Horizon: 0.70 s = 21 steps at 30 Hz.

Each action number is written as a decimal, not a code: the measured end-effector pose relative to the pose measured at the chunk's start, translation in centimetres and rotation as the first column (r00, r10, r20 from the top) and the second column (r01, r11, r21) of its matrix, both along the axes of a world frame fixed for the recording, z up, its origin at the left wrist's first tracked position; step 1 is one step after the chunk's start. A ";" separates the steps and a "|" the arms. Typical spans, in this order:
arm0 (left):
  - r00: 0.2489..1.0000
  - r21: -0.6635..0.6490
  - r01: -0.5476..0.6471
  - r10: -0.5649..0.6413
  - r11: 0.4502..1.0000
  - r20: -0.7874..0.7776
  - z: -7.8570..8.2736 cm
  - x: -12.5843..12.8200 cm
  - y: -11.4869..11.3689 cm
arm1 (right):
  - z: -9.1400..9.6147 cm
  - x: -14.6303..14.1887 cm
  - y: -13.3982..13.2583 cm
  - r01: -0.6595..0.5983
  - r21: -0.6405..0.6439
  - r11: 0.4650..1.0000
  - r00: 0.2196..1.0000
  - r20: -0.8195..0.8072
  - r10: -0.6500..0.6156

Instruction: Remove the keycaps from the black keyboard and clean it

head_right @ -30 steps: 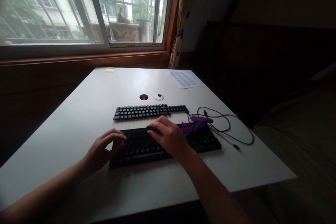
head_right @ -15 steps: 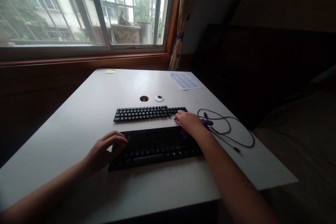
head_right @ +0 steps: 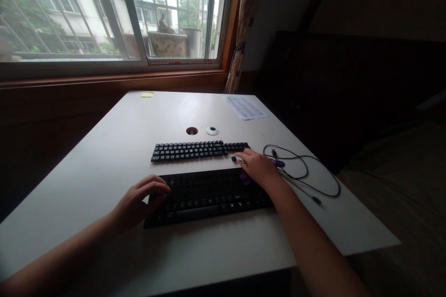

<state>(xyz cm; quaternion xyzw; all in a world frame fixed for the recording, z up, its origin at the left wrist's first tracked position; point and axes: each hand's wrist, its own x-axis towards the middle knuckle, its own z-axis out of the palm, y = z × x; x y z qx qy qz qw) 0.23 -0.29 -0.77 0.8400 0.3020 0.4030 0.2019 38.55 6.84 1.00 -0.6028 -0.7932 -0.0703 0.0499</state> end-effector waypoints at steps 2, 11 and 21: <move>1.000 -0.002 0.006 -0.006 1.000 -0.005 -0.1 0.0 0.1 | -0.3 0.1 -0.5 -0.008 0.004 1.000 0.999 -0.033 0.008; 1.000 -0.001 0.008 -0.009 1.000 -0.007 0.0 0.0 0.1 | -1.3 -0.3 -0.7 0.006 -0.042 0.999 0.999 -0.037 -0.008; 0.999 -0.009 0.028 -0.028 1.000 -0.025 -0.1 -0.1 0.1 | -1.2 -0.7 0.8 0.041 -0.070 0.997 0.997 -0.062 -0.045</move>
